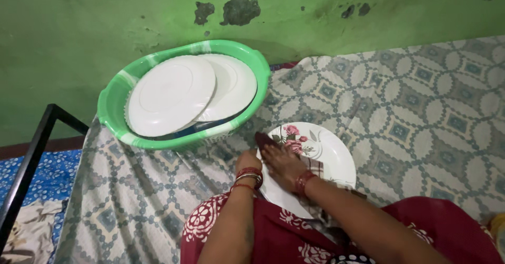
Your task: The person sits on a bed and wipes a white plate with a floral pattern using a dark cloth. The person wipes both sides of the plate repeatedly, then places it into a green plastic basket containing other plates.
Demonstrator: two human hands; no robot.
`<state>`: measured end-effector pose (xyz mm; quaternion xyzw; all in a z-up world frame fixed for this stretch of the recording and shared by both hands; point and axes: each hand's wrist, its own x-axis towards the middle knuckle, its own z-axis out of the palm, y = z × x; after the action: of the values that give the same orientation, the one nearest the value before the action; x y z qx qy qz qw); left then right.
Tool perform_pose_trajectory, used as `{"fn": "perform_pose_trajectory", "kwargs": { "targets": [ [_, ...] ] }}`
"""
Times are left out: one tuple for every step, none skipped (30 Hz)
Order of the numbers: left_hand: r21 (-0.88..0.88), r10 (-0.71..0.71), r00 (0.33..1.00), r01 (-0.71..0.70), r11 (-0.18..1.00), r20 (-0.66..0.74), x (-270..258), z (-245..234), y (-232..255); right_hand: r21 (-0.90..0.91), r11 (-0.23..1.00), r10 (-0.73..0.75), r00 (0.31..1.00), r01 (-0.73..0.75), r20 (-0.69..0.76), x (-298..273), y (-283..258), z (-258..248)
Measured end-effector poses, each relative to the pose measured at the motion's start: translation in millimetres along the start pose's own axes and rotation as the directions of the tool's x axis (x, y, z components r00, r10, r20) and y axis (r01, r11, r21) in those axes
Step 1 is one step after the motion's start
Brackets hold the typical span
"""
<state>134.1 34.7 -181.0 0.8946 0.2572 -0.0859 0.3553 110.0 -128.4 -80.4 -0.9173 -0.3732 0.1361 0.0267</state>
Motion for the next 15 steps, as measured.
{"fn": "perform_pose_trajectory", "kwargs": {
  "targets": [
    [0.001,0.029,1.0,-0.029,1.0,-0.011,-1.3,1.4,0.4,0.022,0.998,0.053,0.998,-0.053,-0.016,5.8,0.7,-6.9],
    [0.041,0.049,0.999,-0.048,0.998,-0.021,-2.4,2.4,2.6,0.021,0.994,0.109,0.994,-0.109,-0.016,9.3,1.8,-14.6],
    [0.079,0.069,0.997,-0.066,0.995,-0.029,-4.3,4.1,5.6,0.018,0.986,0.165,0.986,-0.165,-0.015,11.0,3.2,-22.9],
    [0.117,0.089,0.995,-0.084,0.99,-0.036,-6.1,4.5,7.9,0.016,0.975,0.221,0.975,-0.22,-0.014,13.5,3.9,-31.6],
    [0.114,0.087,0.996,-0.083,0.99,-0.03,-7.9,4.2,10.1,-0.116,0.966,0.244,0.965,-0.232,0.099,13.7,7.5,-40.7],
    [0.11,0.085,0.996,-0.082,0.991,-0.024,-10.2,3.1,11.6,-0.246,0.942,0.279,0.938,-0.227,0.206,10.7,14.0,-48.0],
    [0.105,0.084,0.996,-0.082,0.991,-0.016,-12.3,1.8,13.4,-0.373,0.905,0.328,0.895,-0.205,0.303,8.4,18.6,-50.6],
    [0.106,0.091,0.996,-0.09,0.99,-0.007,-14.2,-0.4,14.9,-0.273,0.918,0.348,0.916,-0.288,0.202,7.1,24.4,-49.6],
    [0.107,0.098,0.995,-0.098,0.989,0.002,-16.4,-2.3,17.2,-0.162,0.919,0.377,0.921,-0.359,0.1,2.9,36.5,-47.9],
    [0.108,0.106,0.994,-0.106,0.989,0.012,-18.7,-4.5,19.7,-0.043,0.91,0.413,0.911,-0.413,0.001,-2.5,49.5,-45.2],
    [0.085,0.079,0.997,-0.08,0.993,0.011,-21.9,-6.5,21.8,-0.121,0.902,0.421,0.906,-0.415,0.035,-9.8,61.2,-42.0],
    [0.063,0.053,0.999,-0.054,0.997,0.012,-24.9,-8.4,23.5,-0.199,0.889,0.432,0.899,-0.412,0.069,-18.1,71.3,-39.9],
    [0.041,0.027,1.0,-0.027,0.999,0.012,-26.8,-9.9,25.1,-0.274,0.873,0.443,0.891,-0.403,0.101,-26.9,79.7,-39.5],
    [0.042,0.027,0.999,-0.028,0.999,0.018,-27.5,-10.6,26.5,-0.333,0.855,0.459,0.88,-0.399,0.124,-38.0,86.2,-40.6],
    [0.045,0.03,0.999,-0.031,0.999,0.024,-26.9,-10.5,27.0,-0.389,0.834,0.476,0.867,-0.393,0.145,-50.9,89.1,-42.1]
  ]
}}
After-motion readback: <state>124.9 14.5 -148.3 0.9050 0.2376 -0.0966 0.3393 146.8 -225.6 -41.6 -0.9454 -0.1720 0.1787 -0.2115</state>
